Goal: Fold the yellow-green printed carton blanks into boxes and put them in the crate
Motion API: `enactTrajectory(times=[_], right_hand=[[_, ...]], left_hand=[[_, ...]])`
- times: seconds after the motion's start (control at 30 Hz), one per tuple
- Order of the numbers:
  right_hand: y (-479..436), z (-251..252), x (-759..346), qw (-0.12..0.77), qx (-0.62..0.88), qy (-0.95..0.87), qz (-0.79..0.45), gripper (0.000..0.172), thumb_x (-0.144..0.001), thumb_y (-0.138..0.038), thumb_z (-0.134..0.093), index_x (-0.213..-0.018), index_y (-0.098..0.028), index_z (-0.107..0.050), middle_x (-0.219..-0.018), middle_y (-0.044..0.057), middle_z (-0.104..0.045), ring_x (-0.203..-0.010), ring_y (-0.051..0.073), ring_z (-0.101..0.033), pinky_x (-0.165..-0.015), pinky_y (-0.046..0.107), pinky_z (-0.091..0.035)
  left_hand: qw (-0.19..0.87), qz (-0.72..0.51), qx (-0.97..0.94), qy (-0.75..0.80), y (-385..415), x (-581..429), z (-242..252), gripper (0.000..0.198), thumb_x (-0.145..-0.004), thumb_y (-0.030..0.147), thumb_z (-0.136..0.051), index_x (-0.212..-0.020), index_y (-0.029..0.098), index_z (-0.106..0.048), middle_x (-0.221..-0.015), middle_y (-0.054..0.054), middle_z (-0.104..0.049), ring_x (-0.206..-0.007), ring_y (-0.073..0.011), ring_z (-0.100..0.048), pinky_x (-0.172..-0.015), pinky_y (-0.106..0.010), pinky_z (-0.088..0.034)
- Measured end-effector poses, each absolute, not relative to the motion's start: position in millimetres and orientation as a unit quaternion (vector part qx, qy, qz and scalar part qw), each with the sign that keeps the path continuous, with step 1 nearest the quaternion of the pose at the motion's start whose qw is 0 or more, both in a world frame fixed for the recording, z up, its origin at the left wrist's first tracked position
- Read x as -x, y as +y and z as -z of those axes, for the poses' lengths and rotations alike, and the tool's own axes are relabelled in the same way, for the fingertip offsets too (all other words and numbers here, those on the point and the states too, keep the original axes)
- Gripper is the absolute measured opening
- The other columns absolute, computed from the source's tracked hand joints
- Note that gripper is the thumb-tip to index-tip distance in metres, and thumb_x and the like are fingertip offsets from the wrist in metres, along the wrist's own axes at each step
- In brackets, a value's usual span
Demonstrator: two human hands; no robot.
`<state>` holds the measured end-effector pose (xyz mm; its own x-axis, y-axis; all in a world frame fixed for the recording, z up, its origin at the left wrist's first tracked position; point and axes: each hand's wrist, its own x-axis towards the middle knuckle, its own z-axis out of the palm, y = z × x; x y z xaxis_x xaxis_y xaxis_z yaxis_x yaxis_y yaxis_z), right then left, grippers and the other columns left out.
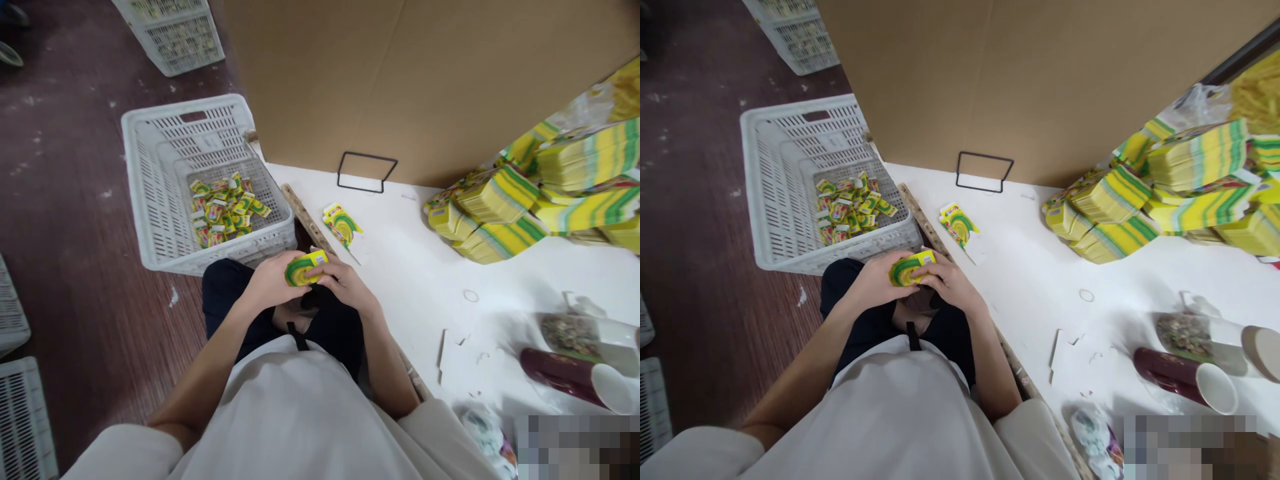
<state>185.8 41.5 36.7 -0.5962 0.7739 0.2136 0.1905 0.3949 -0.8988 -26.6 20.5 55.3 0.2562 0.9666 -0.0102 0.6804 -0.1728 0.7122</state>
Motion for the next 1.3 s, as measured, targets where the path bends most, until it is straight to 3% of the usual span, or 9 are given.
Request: enactTrajectory(times=[0.13, 0.4, 0.57, 0.67, 0.8, 0.9, 0.97, 1.17, 1.3], right_hand=[[36.6, -38.6, -185.6, 0.342, 0.341, -0.776, -0.406, 0.036, -0.1, -0.044, -0.055, -0.128, -0.025, -0.066, -0.143, 0.014, -0.059, -0.14, 0.026, -0.052, -0.115, 0.048, -0.044], [39.3, -43.3, -190.6, 0.315, 0.31, -0.792, -0.421, 0.033, -0.1, -0.045, -0.055, -0.122, -0.023, -0.067, -0.136, 0.013, -0.063, -0.137, 0.026, -0.056, -0.114, 0.044, -0.046], [25.3, -35.5, -171.1, 0.338, 0.415, -0.749, -0.39, 0.067, -0.101, -0.041, -0.053, -0.159, -0.021, -0.026, -0.157, 0.018, -0.044, -0.147, 0.027, -0.044, -0.12, 0.048, -0.039], [25.9, -24.9, -166.7, 0.354, 0.409, -0.729, -0.42, 0.077, -0.096, -0.048, -0.06, -0.159, -0.02, -0.026, -0.156, 0.018, -0.045, -0.144, 0.029, -0.046, -0.116, 0.046, -0.043], [52.4, -12.0, -183.8, 0.379, 0.538, -0.671, -0.341, 0.044, -0.09, -0.045, -0.067, -0.125, -0.018, -0.062, -0.122, 0.016, -0.067, -0.107, 0.027, -0.067, -0.095, 0.044, -0.055], [78.6, -1.0, -197.8, 0.342, 0.689, -0.608, -0.197, 0.023, -0.088, -0.034, -0.069, -0.103, -0.016, -0.066, -0.105, 0.016, -0.066, -0.095, 0.027, -0.064, -0.09, 0.046, -0.052], [90.7, 7.0, -200.6, 0.299, 0.733, -0.592, -0.151, 0.022, -0.082, -0.027, -0.073, -0.098, -0.015, -0.064, -0.103, 0.017, -0.064, -0.098, 0.029, -0.061, -0.091, 0.047, -0.049], [95.2, 14.5, -191.0, 0.251, 0.747, -0.598, -0.146, 0.02, -0.078, -0.016, -0.069, -0.093, -0.017, -0.056, -0.102, 0.016, -0.064, -0.1, 0.03, -0.059, -0.094, 0.045, -0.045], [93.6, 5.4, -191.2, 0.259, 0.741, -0.593, -0.182, 0.019, -0.078, -0.013, -0.062, -0.092, -0.021, -0.052, -0.094, 0.008, -0.066, -0.09, 0.026, -0.062, -0.086, 0.039, -0.046]], left_hand=[[0.3, -0.247, -0.739, 0.551, 22.7, 26.7, -59.9, 0.056, -0.069, 0.035, -0.078, -0.12, 0.021, -0.062, -0.117, -0.01, -0.074, -0.106, -0.0318, -0.072, -0.095, -0.044, -0.055], [0.31, -0.238, -0.742, 0.545, 23.0, 26.5, -60.8, 0.055, -0.065, 0.037, -0.081, -0.116, 0.023, -0.066, -0.113, -0.009, -0.076, -0.101, -0.0319, -0.073, -0.092, -0.044, -0.057], [0.291, -0.238, -0.72, 0.582, 18.8, 21.7, -54.1, 0.06, -0.062, 0.034, -0.08, -0.119, 0.02, -0.066, -0.117, -0.012, -0.074, -0.109, -0.0379, -0.07, -0.096, -0.051, -0.055], [0.339, -0.312, -0.657, 0.597, 21.2, 24.8, -42.5, 0.06, -0.063, 0.039, -0.082, -0.118, 0.02, -0.065, -0.115, -0.012, -0.074, -0.109, -0.0351, -0.07, -0.099, -0.05, -0.055], [0.348, -0.575, -0.398, 0.625, 33.1, 38.2, -21.5, 0.076, -0.08, 0.057, -0.07, -0.143, 0.025, -0.042, -0.149, -0.016, -0.052, -0.135, -0.0291, -0.056, -0.109, -0.045, -0.049], [0.327, -0.626, -0.293, 0.644, 35.1, 44.5, -7.4, 0.088, -0.084, 0.058, -0.067, -0.153, 0.03, -0.022, -0.17, -0.015, -0.015, -0.157, -0.0265, -0.022, -0.124, -0.046, -0.029], [0.346, -0.596, -0.303, 0.659, 30.8, 42.3, -0.2, 0.098, -0.079, 0.056, -0.075, -0.155, 0.031, -0.018, -0.171, -0.016, -0.009, -0.159, -0.0276, -0.015, -0.126, -0.048, -0.024], [0.413, -0.577, -0.318, 0.628, 21.1, 24.0, 9.1, 0.093, -0.069, 0.06, -0.082, -0.144, 0.026, -0.04, -0.145, -0.018, -0.051, -0.134, -0.0316, -0.055, -0.112, -0.05, -0.046], [0.463, -0.566, -0.338, 0.593, 18.5, 15.4, 8.6, 0.08, -0.07, 0.056, -0.084, -0.134, 0.024, -0.05, -0.131, -0.014, -0.061, -0.117, -0.028, -0.064, -0.105, -0.049, -0.051]])
